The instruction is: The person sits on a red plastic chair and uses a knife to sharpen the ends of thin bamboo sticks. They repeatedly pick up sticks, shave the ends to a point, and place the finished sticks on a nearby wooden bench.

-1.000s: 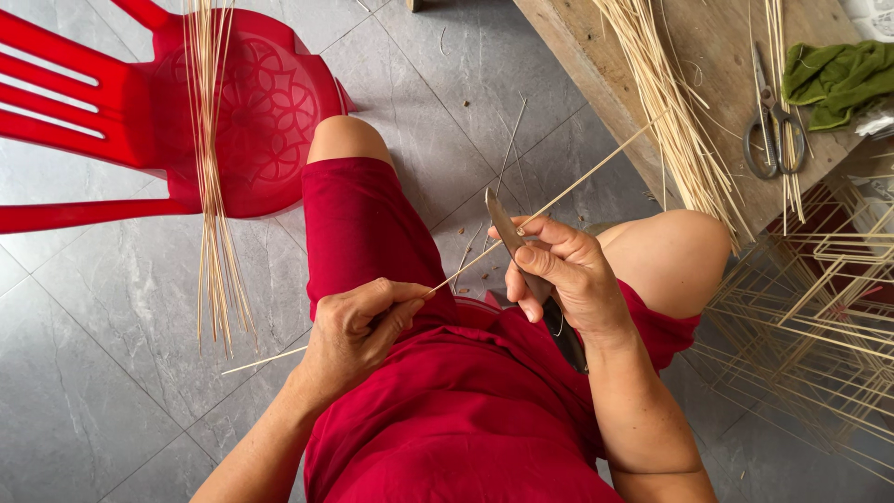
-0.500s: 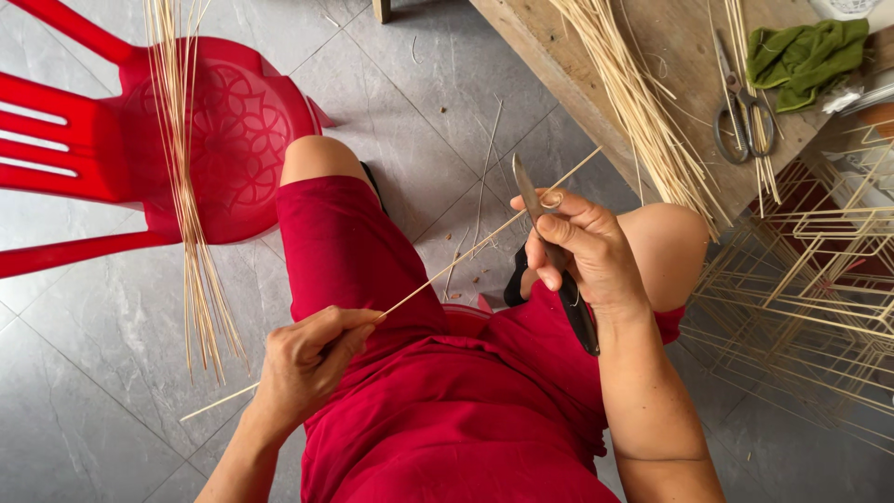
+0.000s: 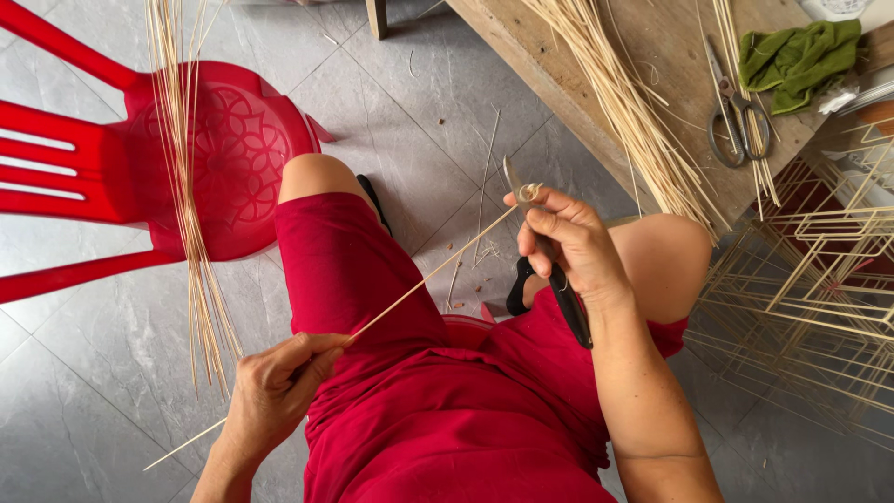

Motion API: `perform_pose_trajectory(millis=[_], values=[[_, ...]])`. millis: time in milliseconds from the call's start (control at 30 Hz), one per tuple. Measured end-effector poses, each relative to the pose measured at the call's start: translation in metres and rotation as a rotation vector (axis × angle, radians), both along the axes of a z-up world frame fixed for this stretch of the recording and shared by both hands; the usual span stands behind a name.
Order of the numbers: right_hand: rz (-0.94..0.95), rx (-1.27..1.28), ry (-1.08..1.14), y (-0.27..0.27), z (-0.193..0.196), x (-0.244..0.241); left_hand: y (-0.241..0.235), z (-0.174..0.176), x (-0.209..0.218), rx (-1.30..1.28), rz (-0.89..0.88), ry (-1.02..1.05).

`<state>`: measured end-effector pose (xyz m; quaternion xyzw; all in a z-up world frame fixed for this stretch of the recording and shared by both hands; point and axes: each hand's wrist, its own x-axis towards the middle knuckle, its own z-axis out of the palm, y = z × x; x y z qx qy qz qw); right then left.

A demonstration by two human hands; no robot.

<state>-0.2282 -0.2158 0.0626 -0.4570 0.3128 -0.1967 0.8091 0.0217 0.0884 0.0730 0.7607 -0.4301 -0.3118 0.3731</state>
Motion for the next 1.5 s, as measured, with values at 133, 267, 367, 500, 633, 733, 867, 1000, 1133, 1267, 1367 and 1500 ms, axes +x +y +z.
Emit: perform_pose_trajectory(millis=[133,267,367,500,633,733,867,1000,1133,1267,1367,1500], values=[[0.014,0.019,0.02,-0.001,-0.006,0.0,-0.001,0.003,0.002,-0.005,-0.008,0.036],[0.017,0.026,0.019,-0.003,-0.013,0.001,-0.003,0.003,0.002,0.094,-0.01,-0.017],[-0.031,0.05,0.021,-0.007,-0.014,-0.004,0.001,-0.001,0.002,0.041,-0.009,-0.019],[-0.296,-0.039,-0.026,-0.035,0.003,-0.026,0.02,0.002,0.025,-0.067,0.109,-0.055],[-0.101,0.001,0.077,-0.025,-0.006,-0.012,0.018,-0.003,0.032,0.073,0.293,-0.008],[0.063,0.035,0.117,-0.003,-0.019,0.009,-0.002,-0.008,0.024,0.04,0.289,0.101],[0.087,-0.015,0.18,0.0,-0.023,0.012,-0.035,-0.013,0.01,-0.016,0.283,0.236],[0.128,0.0,0.085,0.002,-0.019,0.013,-0.073,-0.018,-0.005,-0.125,0.272,0.333],[0.25,0.018,-0.075,0.006,-0.01,0.01,-0.113,-0.025,-0.025,-0.248,0.226,0.491],[0.259,-0.017,-0.101,0.007,-0.004,0.008,-0.142,-0.025,-0.048,-0.233,0.131,0.441],[0.224,-0.053,-0.071,0.006,-0.006,0.01,-0.155,-0.024,-0.061,-0.187,0.062,0.371],[0.068,-0.108,-0.104,-0.004,-0.011,0.003,-0.148,-0.025,-0.06,-0.143,0.017,0.369]])
